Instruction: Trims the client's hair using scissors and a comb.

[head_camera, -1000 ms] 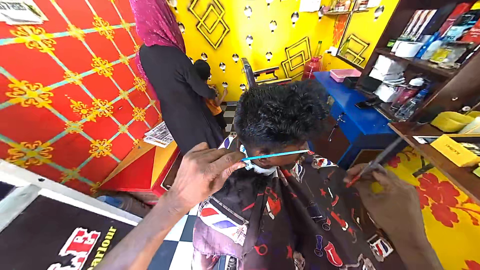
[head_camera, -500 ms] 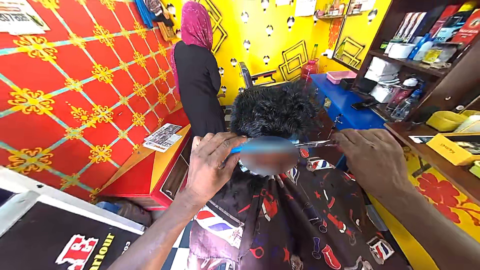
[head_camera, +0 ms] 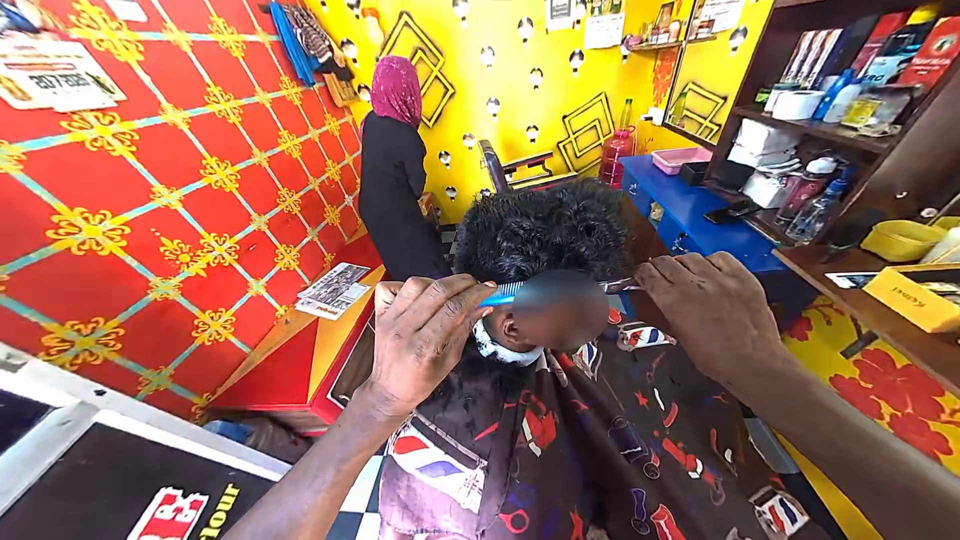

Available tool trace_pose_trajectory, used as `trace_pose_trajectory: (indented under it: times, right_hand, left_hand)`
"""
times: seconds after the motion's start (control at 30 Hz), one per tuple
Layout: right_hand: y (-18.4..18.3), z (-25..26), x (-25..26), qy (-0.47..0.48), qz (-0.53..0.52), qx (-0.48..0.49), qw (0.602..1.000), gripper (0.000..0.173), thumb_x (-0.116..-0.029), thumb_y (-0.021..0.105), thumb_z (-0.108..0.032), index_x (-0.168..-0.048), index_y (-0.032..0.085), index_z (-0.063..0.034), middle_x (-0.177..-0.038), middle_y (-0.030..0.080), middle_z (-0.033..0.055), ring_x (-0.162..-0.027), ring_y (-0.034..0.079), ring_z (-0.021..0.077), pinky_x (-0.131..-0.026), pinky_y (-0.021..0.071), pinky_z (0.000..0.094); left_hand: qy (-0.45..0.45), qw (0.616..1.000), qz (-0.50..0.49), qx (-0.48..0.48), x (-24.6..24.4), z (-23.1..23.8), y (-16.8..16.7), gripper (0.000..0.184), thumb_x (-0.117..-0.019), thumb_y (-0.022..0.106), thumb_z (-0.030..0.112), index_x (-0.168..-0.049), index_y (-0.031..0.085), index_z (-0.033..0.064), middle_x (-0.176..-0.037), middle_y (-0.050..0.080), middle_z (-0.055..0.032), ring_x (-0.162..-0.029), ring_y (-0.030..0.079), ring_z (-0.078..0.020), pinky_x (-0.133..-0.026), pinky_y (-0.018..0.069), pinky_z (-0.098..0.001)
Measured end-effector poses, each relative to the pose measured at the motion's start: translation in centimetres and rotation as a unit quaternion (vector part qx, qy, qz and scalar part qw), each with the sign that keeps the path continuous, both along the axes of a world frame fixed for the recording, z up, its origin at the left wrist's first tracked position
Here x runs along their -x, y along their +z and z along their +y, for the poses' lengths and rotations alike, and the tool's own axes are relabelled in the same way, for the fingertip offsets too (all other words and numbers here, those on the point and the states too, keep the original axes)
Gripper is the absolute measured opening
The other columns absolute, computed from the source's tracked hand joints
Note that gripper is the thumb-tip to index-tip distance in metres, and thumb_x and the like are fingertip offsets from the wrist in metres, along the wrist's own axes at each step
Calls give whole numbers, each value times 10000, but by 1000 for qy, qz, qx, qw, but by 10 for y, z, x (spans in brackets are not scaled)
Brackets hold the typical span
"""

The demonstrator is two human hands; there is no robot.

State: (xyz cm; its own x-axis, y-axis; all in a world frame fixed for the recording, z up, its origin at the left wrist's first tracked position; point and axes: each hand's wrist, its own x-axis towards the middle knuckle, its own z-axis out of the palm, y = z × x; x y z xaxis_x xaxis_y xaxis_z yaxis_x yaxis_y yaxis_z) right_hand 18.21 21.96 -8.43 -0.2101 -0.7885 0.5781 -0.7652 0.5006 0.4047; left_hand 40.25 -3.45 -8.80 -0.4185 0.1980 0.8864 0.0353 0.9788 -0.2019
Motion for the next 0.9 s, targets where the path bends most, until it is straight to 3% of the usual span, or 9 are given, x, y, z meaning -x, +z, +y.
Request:
trace_pose_trajectory:
  times: [0.1,0.2,0.33,0.47,0.53,0.6,0.7,0.83,0.9]
  right_hand:
    - [-4,4,5,11,-17,20,1000,383,-768,737,176,-1087,705,-33,-1059,739,145,-977,714,343,-849,529,499]
    - [-5,0,4,2,-12,19,1000,469,-743,821,76,-1180,692,-35,-1167,689,161,-1101,651,374,-886,500,533]
    - [-7,-9,-1,29,1,33,999,343,-820,741,110,-1128,698,-35,-1060,700,154,-930,672,342,-733,485,463]
    - [-15,-3,2,59,-70,122,988,283,-852,721,97,-1104,718,-32,-1062,740,162,-893,712,355,-751,532,504]
    - [-25,4,4,52,-128,175,975,232,-913,703,12,-1143,715,-24,-1136,733,180,-994,718,387,-863,544,559]
    - [-37,12,7,43,-146,200,968,268,-918,713,-49,-1181,692,-2,-1184,708,212,-1072,691,420,-923,520,592]
    - [-47,19,3,26,-122,203,971,244,-900,662,64,-1132,707,1,-1107,727,215,-965,716,414,-828,544,571]
    - [-39,20,-15,-6,-120,142,983,277,-940,634,45,-1209,683,5,-1221,696,214,-1107,676,424,-955,501,590]
    - [-35,16,-23,-24,-77,129,988,255,-899,654,103,-1127,692,-4,-1108,724,200,-992,705,403,-872,519,557]
  left_hand:
    - [-8,1000,-3,8,0,-3,2,208,-966,720,203,-1159,758,135,-1156,737,-46,-982,650,-175,-850,419,-411]
    - [-11,1000,-6,11,1,-4,1,215,-966,723,202,-1166,760,134,-1163,738,-51,-985,648,-178,-847,411,-407]
    - [-16,1000,-2,-1,2,-4,1,221,-953,743,206,-1159,765,130,-1155,737,-58,-969,645,-180,-843,410,-414]
    - [-24,982,38,-185,-10,3,4,327,-951,738,198,-1242,705,51,-1204,708,-106,-1078,674,-208,-930,540,-422]
    - [-43,960,39,-274,-24,2,1,349,-993,682,188,-1318,638,70,-1272,666,-43,-1114,669,-147,-951,582,-338]
    - [-74,965,9,-251,-35,-10,-13,338,-1009,653,230,-1323,618,110,-1279,647,-11,-1132,649,-123,-955,571,-324]
    - [-70,978,-105,-166,-39,-23,-24,317,-968,704,351,-1239,709,187,-1201,698,9,-1107,643,-135,-939,520,-390]
    - [-42,960,-198,-194,-28,-33,-13,300,-925,746,305,-1188,746,162,-1171,713,8,-1081,669,-143,-942,549,-422]
    - [-59,957,-200,-201,-22,-38,-6,295,-908,764,275,-1182,749,166,-1173,710,20,-1094,657,-128,-962,540,-387]
